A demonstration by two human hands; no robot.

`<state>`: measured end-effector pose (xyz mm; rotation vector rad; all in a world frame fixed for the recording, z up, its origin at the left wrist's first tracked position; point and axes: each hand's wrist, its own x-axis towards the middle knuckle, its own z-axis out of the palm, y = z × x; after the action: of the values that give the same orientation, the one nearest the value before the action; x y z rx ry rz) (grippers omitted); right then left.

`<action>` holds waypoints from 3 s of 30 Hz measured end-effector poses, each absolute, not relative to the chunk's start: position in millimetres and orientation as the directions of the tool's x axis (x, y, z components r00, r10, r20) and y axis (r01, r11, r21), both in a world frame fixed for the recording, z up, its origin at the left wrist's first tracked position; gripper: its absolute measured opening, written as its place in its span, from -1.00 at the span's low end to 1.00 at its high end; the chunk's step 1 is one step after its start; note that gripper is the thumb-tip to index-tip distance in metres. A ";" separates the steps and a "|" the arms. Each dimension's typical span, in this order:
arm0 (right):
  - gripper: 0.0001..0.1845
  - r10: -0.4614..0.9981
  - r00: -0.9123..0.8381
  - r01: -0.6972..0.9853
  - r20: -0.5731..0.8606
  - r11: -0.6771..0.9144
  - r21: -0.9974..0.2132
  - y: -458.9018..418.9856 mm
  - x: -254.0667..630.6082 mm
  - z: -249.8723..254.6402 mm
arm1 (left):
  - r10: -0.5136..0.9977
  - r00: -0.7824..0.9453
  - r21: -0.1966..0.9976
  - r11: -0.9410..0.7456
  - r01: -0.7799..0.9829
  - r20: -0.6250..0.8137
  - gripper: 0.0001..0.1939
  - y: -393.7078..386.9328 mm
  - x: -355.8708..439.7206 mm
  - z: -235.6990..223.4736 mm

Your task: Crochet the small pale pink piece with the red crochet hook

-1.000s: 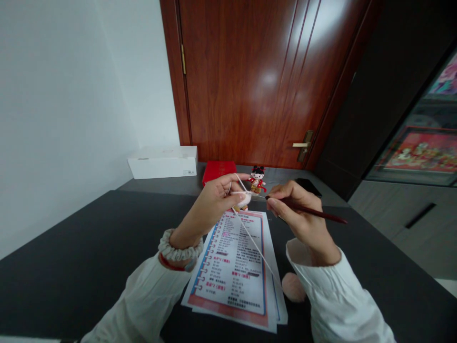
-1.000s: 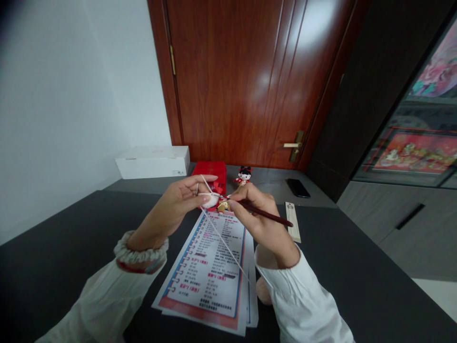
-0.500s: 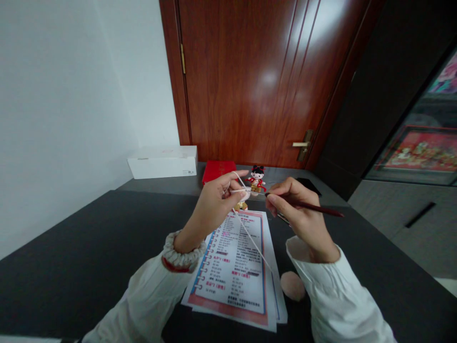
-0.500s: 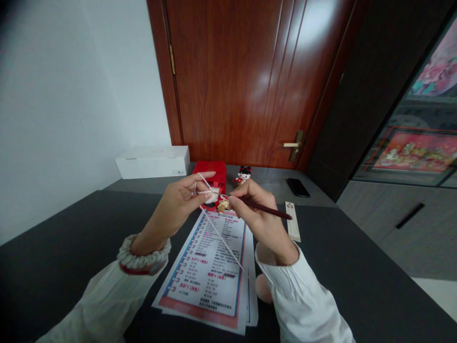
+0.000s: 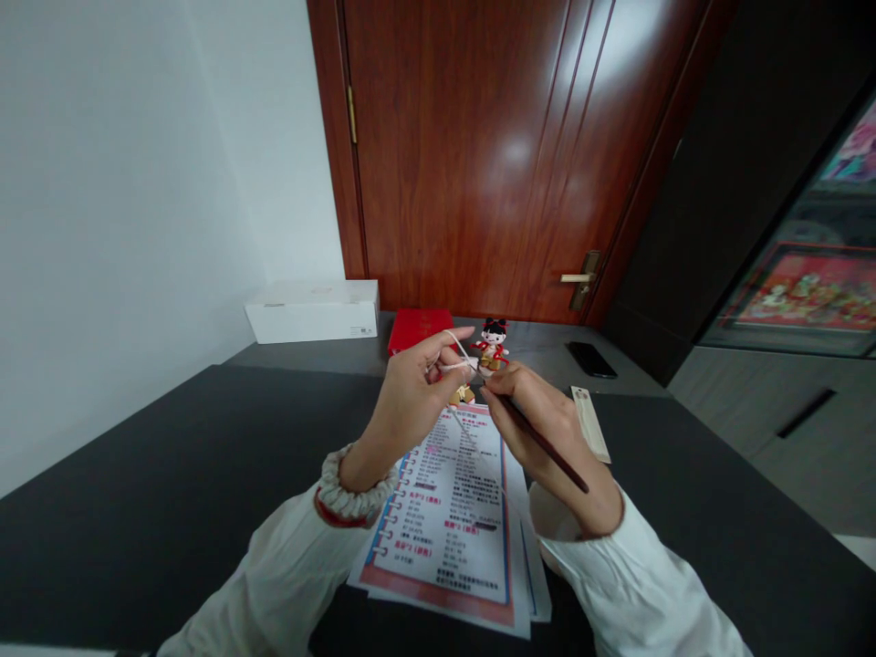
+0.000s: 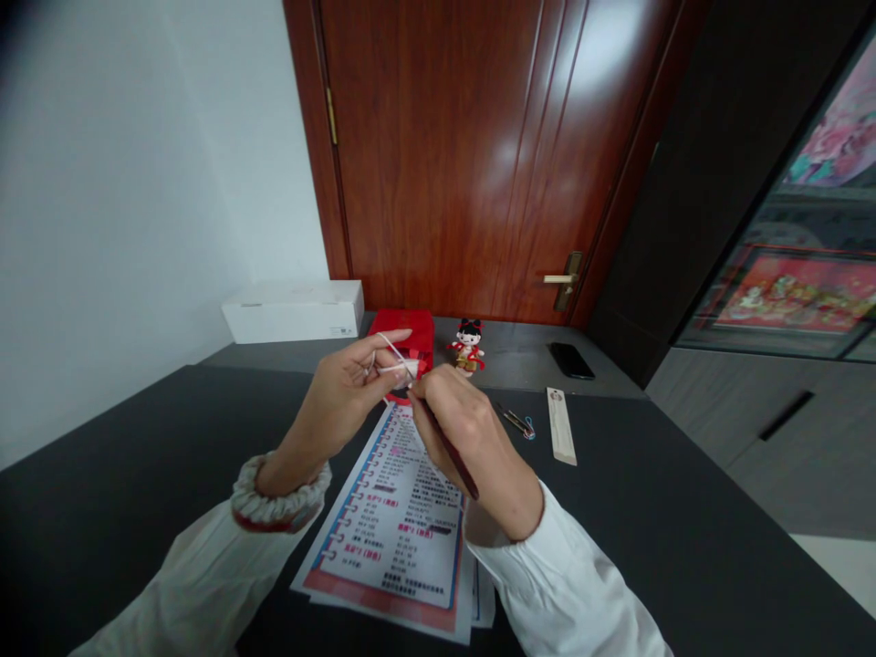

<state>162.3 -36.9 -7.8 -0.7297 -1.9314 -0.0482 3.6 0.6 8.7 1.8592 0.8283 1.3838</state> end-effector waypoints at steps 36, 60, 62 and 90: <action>-0.87 0.651 -0.085 0.319 0.754 0.735 -0.599 -38.9 174.6 -12.3 | 0.794 0.324 0.829 -0.557 0.047 0.515 -0.66 7.6 -3.7 -0.3; -0.76 0.129 -0.227 0.518 0.965 0.855 0.008 -9.4 159.7 -33.7 | 0.861 0.416 0.878 -0.070 -0.474 0.293 -0.63 -4.4 13.5 12.5; -0.82 0.199 -0.159 0.380 0.967 0.916 -0.126 -8.9 160.5 -35.0 | 0.857 0.447 0.888 -0.028 -0.458 0.257 -0.62 -4.6 9.0 11.6; -0.93 0.648 -0.283 -0.070 0.707 0.722 -0.689 -21.5 202.3 -25.3 | 0.651 0.754 0.959 0.146 -0.241 0.090 -0.55 25.7 -26.2 -15.1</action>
<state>202.3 -21.5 -25.3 -0.4621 -1.7290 0.7459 -26.2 25.7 -15.1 1.2719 0.3887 0.6654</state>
